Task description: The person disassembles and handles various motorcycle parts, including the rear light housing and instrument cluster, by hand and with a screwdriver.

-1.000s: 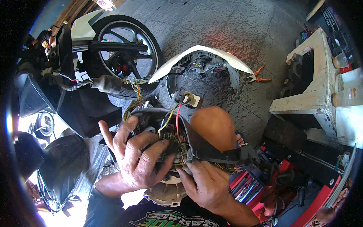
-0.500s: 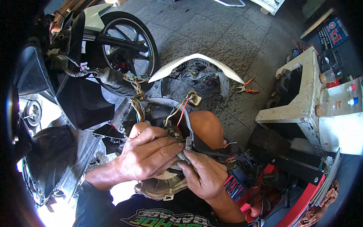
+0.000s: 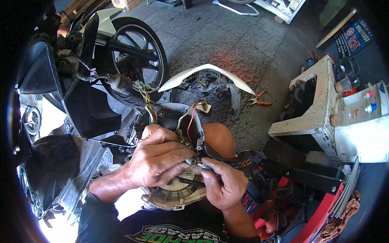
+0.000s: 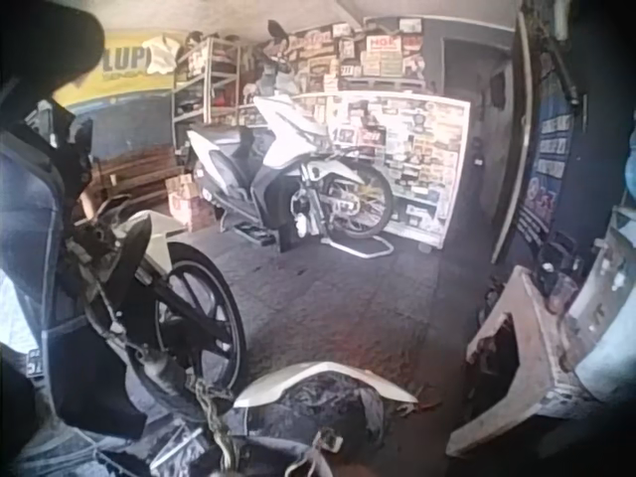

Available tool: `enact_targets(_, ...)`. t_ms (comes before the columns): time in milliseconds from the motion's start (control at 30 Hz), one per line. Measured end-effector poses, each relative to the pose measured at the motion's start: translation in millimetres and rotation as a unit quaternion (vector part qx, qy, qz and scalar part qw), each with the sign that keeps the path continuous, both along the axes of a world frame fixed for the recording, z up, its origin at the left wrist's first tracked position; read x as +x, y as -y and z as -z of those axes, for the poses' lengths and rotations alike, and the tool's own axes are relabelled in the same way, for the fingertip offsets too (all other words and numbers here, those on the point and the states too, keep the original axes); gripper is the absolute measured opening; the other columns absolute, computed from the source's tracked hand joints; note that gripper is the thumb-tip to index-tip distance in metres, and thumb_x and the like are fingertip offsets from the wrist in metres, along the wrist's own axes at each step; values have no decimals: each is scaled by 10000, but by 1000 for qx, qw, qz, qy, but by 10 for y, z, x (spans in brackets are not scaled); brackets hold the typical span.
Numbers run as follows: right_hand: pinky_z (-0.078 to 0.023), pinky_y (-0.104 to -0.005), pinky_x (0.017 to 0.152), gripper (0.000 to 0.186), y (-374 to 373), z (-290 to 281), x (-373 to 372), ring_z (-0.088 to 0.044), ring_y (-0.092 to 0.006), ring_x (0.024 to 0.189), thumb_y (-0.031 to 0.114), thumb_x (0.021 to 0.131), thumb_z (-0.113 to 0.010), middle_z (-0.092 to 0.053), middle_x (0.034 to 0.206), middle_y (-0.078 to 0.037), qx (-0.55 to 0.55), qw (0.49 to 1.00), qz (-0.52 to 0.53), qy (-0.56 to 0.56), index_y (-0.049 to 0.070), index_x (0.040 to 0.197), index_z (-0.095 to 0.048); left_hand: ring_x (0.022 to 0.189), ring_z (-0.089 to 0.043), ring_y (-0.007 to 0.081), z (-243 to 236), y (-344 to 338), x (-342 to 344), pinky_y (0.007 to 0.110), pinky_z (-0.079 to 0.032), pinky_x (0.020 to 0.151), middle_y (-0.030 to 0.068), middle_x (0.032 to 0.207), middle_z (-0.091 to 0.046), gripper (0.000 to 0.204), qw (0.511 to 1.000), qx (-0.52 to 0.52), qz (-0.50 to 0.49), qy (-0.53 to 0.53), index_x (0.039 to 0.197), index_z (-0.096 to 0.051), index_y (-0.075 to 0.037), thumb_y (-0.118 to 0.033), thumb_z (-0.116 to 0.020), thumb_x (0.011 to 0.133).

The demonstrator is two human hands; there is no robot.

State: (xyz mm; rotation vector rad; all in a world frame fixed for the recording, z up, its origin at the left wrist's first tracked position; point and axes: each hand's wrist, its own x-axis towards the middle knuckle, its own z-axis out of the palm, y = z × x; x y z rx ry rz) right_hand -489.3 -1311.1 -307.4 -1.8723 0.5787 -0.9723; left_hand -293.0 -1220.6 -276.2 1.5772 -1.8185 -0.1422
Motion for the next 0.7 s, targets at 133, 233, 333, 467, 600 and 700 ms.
enact_targets(133, -602, -325, 737, 223, 19, -184, -44, -755, -242, 804, 41, 946, -658, -747, 930, -204, 97, 994, -40, 27, -96, 1122, -666, 921, -613, 220, -21, 27, -36, 387, -415, 858, 23, 929, -716, 304, 1000, 13, -17, 2, 1015, -736, -96, -181, -811, 732)
enact_targets(233, -624, -381, 785, 279, 38, -477, -63, -752, -306, 854, 64, 989, -604, -723, 1026, -259, 291, 948, -58, 110, -116, 1202, -605, 910, -617, 218, -77, 81, -43, 376, -431, 845, 21, 920, -712, 263, 999, 22, -17, 24, 988, -728, -97, -163, -795, 743)
enact_targets(333, -644, -461, 801, 292, 216, -681, 0, -743, -370, 913, 54, 995, -570, -688, 1099, -311, 351, 912, -126, 172, -118, 1231, -562, 902, -625, 221, -149, 94, -33, 357, -447, 838, 16, 914, -707, 232, 999, 19, -18, 37, 962, -723, -96, -168, -786, 751)
enact_targets(467, -639, -461, 818, 250, 393, -757, 213, -742, -343, 924, 19, 985, -559, -692, 1104, -280, 290, 916, -172, 215, -110, 1198, -579, 916, -635, 226, -191, 66, -24, 374, -449, 869, 26, 925, -709, 242, 998, 29, -9, 50, 984, -725, -86, -173, -779, 764)
enact_targets(600, -600, -341, 829, 240, 479, -919, 306, -712, -222, 916, -45, 961, -572, -673, 1095, -199, 189, 942, -209, 183, -85, 1192, -620, 908, -629, 222, -205, 49, -78, 365, -450, 874, 22, 923, -706, 252, 998, 5, -9, 54, 1004, -731, -83, -191, -773, 781)
enact_targets(700, -561, -263, 879, 273, 540, -929, 377, -681, -165, 1006, -58, 961, -597, -635, 1203, -176, 115, 945, -244, 183, -55, 1231, -634, 976, -637, 243, -266, -32, -65, 375, -448, 922, 90, 1000, -708, 377, 1000, -12, 12, 9, 1102, -711, -60, -245, -796, 784)
